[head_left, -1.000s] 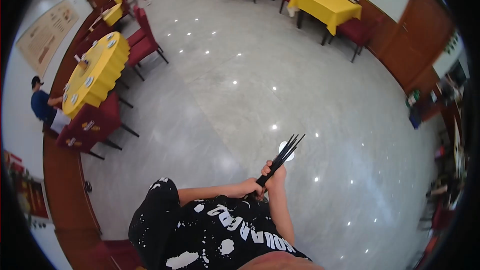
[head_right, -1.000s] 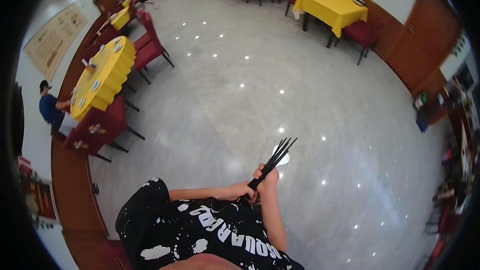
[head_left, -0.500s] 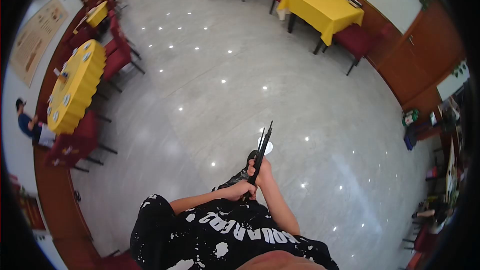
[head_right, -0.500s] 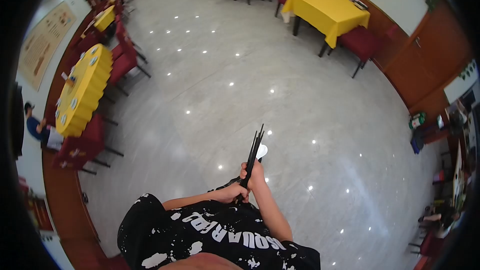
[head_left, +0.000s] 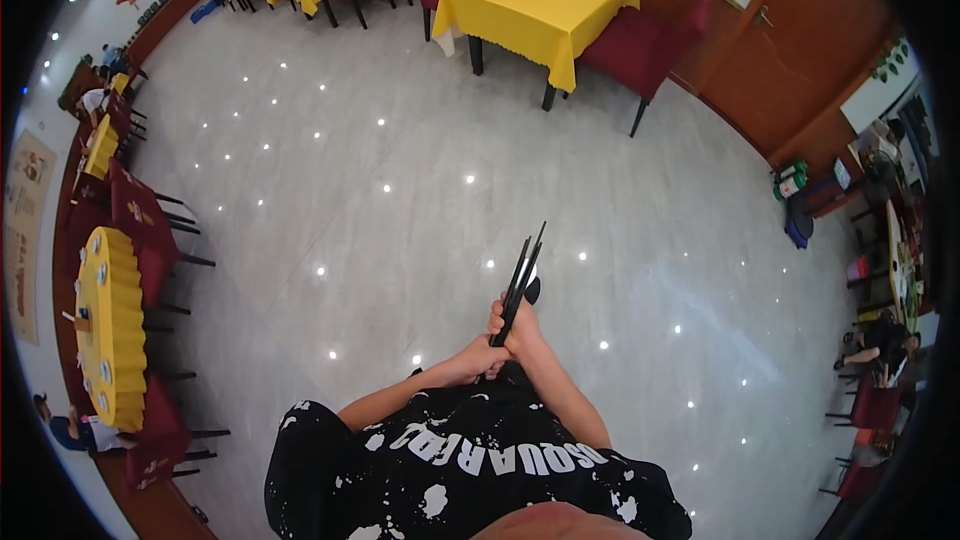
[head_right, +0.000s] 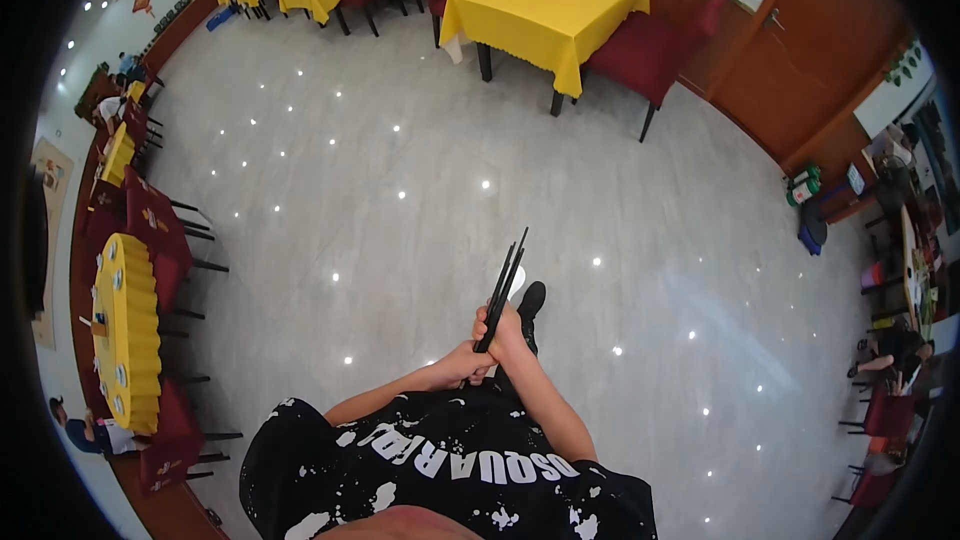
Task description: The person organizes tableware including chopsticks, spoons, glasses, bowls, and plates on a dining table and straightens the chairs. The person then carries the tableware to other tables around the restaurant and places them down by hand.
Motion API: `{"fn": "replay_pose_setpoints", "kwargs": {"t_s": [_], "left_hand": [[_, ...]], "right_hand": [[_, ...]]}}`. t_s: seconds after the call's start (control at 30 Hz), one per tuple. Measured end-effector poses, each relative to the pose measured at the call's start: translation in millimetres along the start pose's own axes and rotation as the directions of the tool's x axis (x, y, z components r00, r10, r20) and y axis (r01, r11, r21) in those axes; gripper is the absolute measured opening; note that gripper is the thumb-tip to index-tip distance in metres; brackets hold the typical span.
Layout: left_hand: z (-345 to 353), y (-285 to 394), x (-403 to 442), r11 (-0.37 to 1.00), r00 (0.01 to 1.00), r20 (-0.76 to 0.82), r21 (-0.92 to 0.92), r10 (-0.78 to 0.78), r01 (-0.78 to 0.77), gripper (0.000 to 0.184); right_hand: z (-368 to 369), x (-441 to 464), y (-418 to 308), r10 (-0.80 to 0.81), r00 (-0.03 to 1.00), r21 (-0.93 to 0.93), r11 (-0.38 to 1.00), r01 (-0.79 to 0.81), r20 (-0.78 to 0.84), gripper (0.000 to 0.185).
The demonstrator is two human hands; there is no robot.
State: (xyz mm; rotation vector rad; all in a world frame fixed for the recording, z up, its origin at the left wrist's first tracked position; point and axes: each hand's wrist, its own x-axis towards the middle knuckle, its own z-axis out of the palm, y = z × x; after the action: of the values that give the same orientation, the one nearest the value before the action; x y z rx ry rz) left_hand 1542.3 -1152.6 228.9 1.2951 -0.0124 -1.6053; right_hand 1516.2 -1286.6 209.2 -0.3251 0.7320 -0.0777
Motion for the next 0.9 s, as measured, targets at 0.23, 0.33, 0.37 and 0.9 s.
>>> {"fn": "replay_pose_setpoints", "kwargs": {"t_s": [0.23, 0.33, 0.37, 0.9], "left_hand": [[-4.3, 211.3, 128.5, 0.984, 0.986, -0.043, -0.069, 0.162, -0.165, 0.017], [-3.5, 289.7, 167.1, 0.981, 0.975, -0.113, 0.020, 0.193, -0.192, 0.024], [-8.0, 311.3, 185.0, 0.981, 0.977, -0.095, -0.001, 0.193, -0.194, 0.026], [-193.3, 801.1, 550.5, 0.923, 0.842, -0.379, 0.130, 0.383, -0.361, 0.031]], "right_hand": [[88.2, 161.0, -199.6, -0.099, 0.995, -0.340, 0.935, 0.100, 0.020, 0.036], [122.6, 219.0, -268.8, -0.113, 0.993, -0.367, 0.923, 0.111, 0.016, 0.037], [126.0, 241.4, -291.2, -0.143, 0.990, -0.362, 0.924, 0.128, -0.015, 0.035], [235.1, 597.6, -683.3, -0.308, 0.946, -0.703, 0.696, 0.147, -0.106, 0.028]]}}
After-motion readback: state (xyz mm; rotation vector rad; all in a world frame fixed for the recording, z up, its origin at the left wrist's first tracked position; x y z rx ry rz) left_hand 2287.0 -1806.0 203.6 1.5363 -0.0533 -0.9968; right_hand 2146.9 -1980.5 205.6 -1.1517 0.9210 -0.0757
